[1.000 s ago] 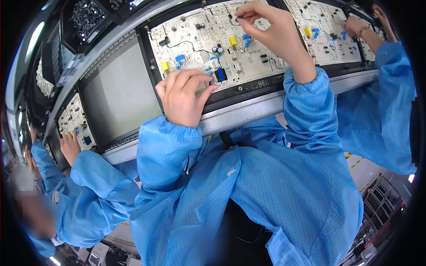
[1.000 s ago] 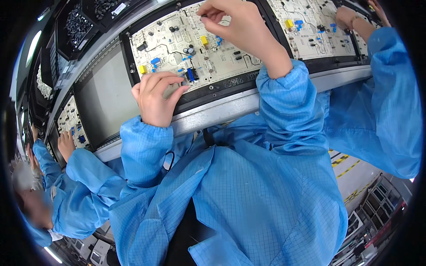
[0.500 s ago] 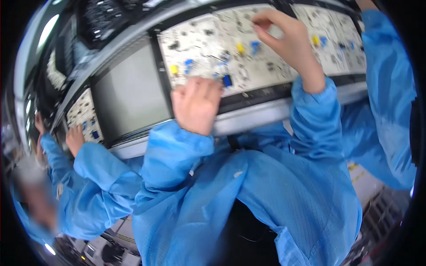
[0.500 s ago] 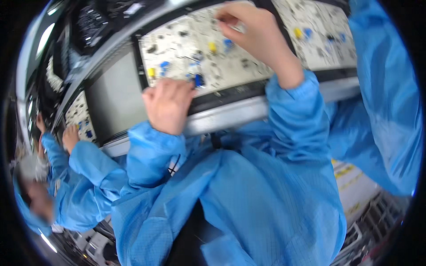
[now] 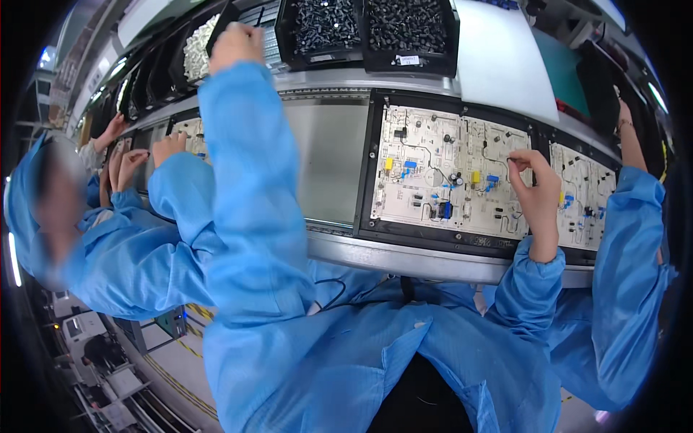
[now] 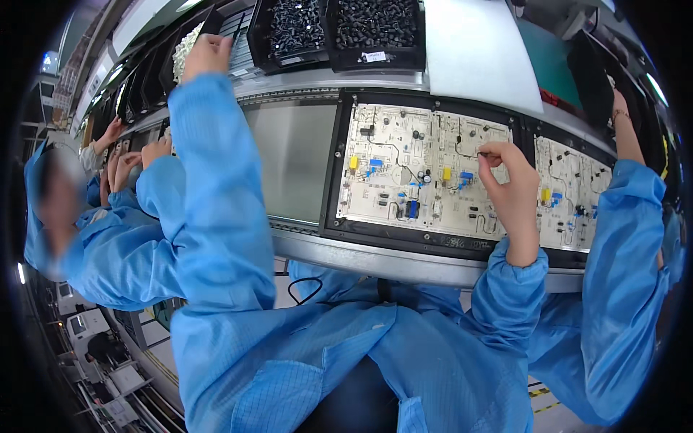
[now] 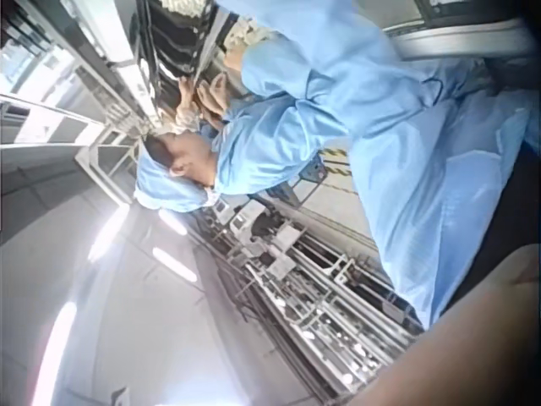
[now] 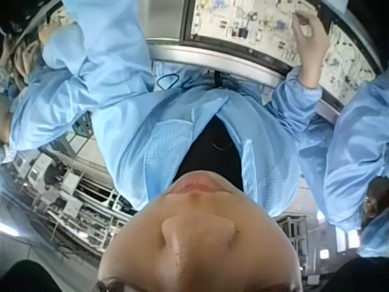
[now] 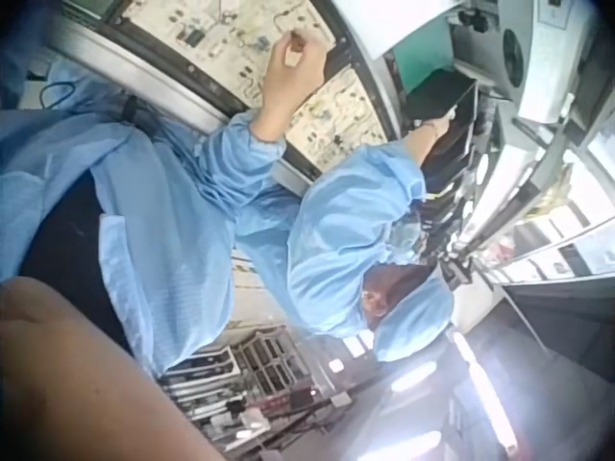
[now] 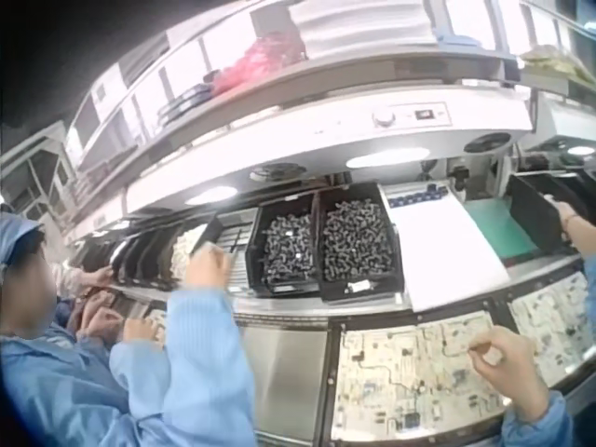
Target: Manual assembly of electronic components onto printed circuit boards on a factory production line.
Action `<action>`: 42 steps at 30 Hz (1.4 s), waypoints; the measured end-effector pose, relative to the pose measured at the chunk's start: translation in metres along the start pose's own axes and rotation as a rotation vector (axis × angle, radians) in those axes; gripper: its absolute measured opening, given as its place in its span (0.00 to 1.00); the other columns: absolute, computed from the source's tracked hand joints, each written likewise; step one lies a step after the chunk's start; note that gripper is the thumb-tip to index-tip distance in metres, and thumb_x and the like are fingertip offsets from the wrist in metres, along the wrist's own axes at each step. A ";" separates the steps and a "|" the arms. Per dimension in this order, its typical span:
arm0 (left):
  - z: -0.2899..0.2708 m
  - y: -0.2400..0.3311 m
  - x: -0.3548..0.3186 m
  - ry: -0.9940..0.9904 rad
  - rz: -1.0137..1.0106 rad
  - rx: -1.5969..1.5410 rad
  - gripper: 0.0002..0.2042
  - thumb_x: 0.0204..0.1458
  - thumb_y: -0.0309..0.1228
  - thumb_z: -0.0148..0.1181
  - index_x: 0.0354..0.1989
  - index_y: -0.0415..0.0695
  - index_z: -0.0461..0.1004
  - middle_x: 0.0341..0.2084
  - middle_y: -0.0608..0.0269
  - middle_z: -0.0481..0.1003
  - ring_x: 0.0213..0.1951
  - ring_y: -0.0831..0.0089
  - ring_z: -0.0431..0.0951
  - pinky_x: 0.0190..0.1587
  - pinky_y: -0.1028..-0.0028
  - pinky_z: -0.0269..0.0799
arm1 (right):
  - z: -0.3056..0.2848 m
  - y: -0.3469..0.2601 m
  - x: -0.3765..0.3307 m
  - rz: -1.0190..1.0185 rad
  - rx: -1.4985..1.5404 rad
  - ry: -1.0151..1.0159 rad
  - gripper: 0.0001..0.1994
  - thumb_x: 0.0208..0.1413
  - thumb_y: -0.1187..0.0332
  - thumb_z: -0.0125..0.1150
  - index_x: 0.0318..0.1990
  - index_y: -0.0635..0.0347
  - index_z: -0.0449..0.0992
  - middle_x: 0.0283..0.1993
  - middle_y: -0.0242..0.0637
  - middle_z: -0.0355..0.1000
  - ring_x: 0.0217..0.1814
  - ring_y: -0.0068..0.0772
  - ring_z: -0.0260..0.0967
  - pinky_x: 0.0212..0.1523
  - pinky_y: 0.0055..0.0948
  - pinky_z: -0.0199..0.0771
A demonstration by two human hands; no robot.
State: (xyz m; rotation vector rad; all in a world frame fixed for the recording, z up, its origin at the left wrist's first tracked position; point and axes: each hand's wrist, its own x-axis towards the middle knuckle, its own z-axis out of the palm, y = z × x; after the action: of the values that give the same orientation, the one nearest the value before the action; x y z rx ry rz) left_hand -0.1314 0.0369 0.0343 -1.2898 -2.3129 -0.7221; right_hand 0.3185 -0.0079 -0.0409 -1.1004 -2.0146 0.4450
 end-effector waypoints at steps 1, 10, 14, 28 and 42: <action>0.009 -0.034 0.023 0.014 -0.065 0.126 0.12 0.49 0.42 0.57 0.33 0.47 0.75 0.29 0.55 0.76 0.38 0.57 0.77 0.42 0.61 0.71 | 0.001 -0.001 0.002 -0.011 0.017 -0.007 0.09 0.46 0.81 0.58 0.36 0.64 0.73 0.29 0.35 0.70 0.30 0.21 0.66 0.34 0.19 0.67; 0.065 -0.105 0.070 -0.620 -0.091 0.307 0.24 0.36 0.47 0.70 0.33 0.36 0.78 0.36 0.48 0.76 0.42 0.56 0.76 0.45 0.64 0.70 | -0.001 -0.002 -0.003 0.050 -0.011 -0.011 0.08 0.44 0.81 0.59 0.34 0.63 0.73 0.29 0.36 0.69 0.30 0.25 0.68 0.32 0.20 0.67; 0.090 -0.110 0.068 -0.527 -0.041 0.391 0.22 0.38 0.49 0.68 0.31 0.41 0.79 0.32 0.50 0.77 0.38 0.58 0.77 0.43 0.64 0.71 | -0.003 0.003 -0.007 0.031 -0.011 -0.018 0.08 0.43 0.82 0.59 0.33 0.62 0.73 0.28 0.35 0.69 0.30 0.25 0.67 0.32 0.21 0.67; 0.008 -0.035 0.095 -0.107 0.118 0.028 0.22 0.45 0.49 0.61 0.41 0.45 0.77 0.38 0.59 0.77 0.42 0.67 0.77 0.46 0.71 0.69 | -0.024 0.035 0.030 0.085 -0.141 -0.176 0.06 0.47 0.77 0.60 0.35 0.65 0.74 0.29 0.38 0.73 0.30 0.28 0.71 0.33 0.22 0.69; 0.017 0.153 -0.121 -0.671 0.683 -0.713 0.10 0.42 0.30 0.65 0.34 0.42 0.78 0.25 0.58 0.77 0.28 0.72 0.77 0.35 0.75 0.74 | 0.007 0.082 0.042 0.001 -0.102 -0.395 0.07 0.46 0.79 0.57 0.35 0.66 0.74 0.30 0.42 0.73 0.32 0.34 0.73 0.34 0.26 0.72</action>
State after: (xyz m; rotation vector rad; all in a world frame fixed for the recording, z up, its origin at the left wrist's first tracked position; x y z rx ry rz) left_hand 0.0591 0.0353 -0.0101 -2.8070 -1.8054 -0.9949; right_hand 0.3454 0.0733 -0.0765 -1.1424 -2.4029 0.6037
